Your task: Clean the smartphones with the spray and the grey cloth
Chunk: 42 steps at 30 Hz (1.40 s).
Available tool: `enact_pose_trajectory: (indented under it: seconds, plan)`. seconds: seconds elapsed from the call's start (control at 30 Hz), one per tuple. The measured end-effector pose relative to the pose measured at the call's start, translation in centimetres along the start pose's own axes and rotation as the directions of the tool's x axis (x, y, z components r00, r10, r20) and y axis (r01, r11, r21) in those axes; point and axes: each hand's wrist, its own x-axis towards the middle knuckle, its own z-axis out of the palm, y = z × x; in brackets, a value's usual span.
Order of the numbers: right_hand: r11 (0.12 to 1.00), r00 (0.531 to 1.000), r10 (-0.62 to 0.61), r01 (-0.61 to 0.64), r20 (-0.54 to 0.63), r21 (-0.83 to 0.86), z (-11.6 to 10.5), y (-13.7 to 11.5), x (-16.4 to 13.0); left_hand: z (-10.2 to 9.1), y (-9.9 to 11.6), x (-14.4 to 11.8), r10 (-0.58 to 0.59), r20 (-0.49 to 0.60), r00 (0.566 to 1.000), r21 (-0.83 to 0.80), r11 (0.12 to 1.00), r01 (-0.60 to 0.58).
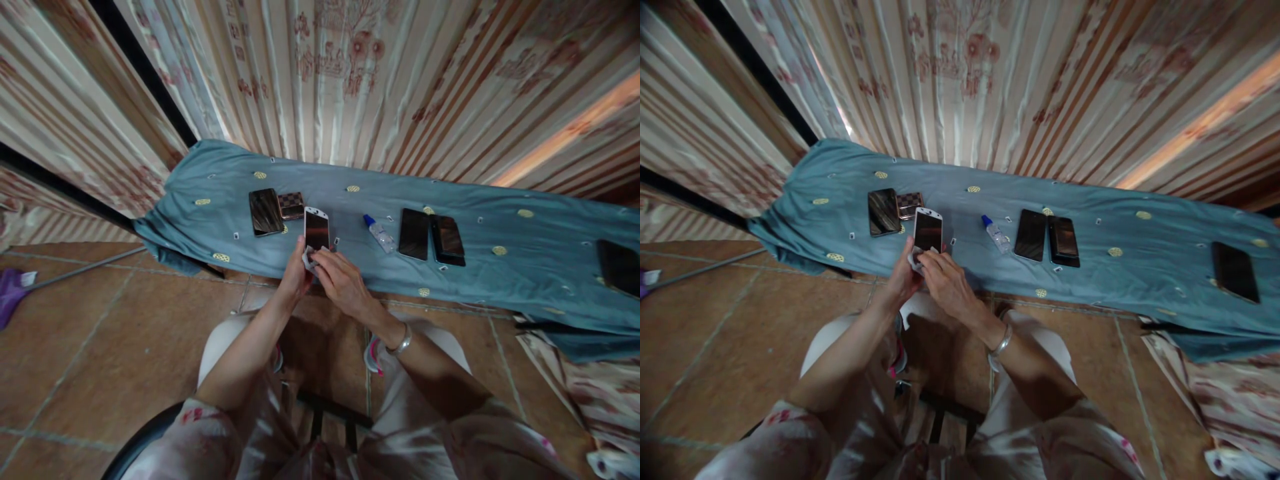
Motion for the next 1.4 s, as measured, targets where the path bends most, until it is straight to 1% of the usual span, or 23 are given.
enact_pose_trajectory:
  seconds: [0.2, 0.3, 0.37, 0.47, 0.57, 0.67, 0.73, 0.8, 0.97, 1.1, 1.27, 1.4]
  plan:
    - [0.999, 0.997, -0.049, 0.049, 0.066, 0.000, -0.1, 0.0, 0.1, 0.1, 0.0, -0.1, -0.043, -0.089, 0.995, -0.040, 0.998, 0.039]
    - [0.999, 0.995, -0.050, 0.052, 0.081, -0.015, -0.1, 0.4, -0.2, 0.2, 0.5, 0.1, 0.017, -0.131, 0.991, -0.061, 0.998, -0.025]
    - [0.999, 0.995, -0.039, 0.041, 0.094, -0.023, -0.2, 0.8, -0.3, 0.3, 0.8, 0.1, 0.071, -0.136, 0.988, -0.075, 0.994, -0.082]
    - [0.999, 0.995, -0.025, 0.029, 0.095, -0.040, -0.3, 1.2, -0.5, 0.4, 1.2, 0.1, 0.116, -0.117, 0.986, -0.089, 0.988, -0.127]
    - [0.998, 0.996, -0.031, 0.036, 0.084, -0.057, -0.4, 1.0, -0.5, 0.3, 1.3, 0.0, 0.115, -0.113, 0.987, -0.095, 0.987, -0.126]
    - [0.997, 0.994, -0.059, 0.064, 0.093, -0.050, -0.2, 0.5, -0.6, 0.2, 0.9, -0.1, 0.054, -0.125, 0.991, -0.074, 0.995, -0.064]
    - [0.996, 0.992, -0.077, 0.081, 0.095, -0.037, 0.0, 0.1, -0.7, 0.0, 0.5, -0.2, -0.003, -0.100, 0.995, -0.042, 0.999, -0.001]
    - [0.996, 0.993, -0.075, 0.078, 0.091, -0.031, 0.2, 0.1, -0.6, -0.2, 0.1, -0.2, -0.033, -0.068, 0.997, -0.026, 0.999, 0.032]
    - [0.998, 0.998, -0.028, 0.031, 0.064, -0.045, 0.2, 1.2, 0.0, -0.4, -1.0, -0.2, -0.012, -0.062, 0.998, -0.074, 0.997, 0.007]
    - [0.998, 0.998, 0.031, -0.028, 0.052, -0.048, -0.1, 2.4, 0.7, -0.2, -1.4, -0.6, -0.019, -0.017, 1.000, -0.050, 0.999, 0.019]
    - [0.991, 0.994, 0.102, -0.100, 0.025, -0.090, -0.3, 3.9, 1.1, 0.1, -1.2, -0.9, -0.056, 0.004, 0.998, -0.053, 0.997, 0.056]
    - [0.988, 0.994, 0.105, -0.102, 0.017, -0.115, -0.2, 3.9, 1.0, 0.1, -0.6, -0.7, -0.033, -0.015, 0.999, -0.076, 0.997, 0.031]
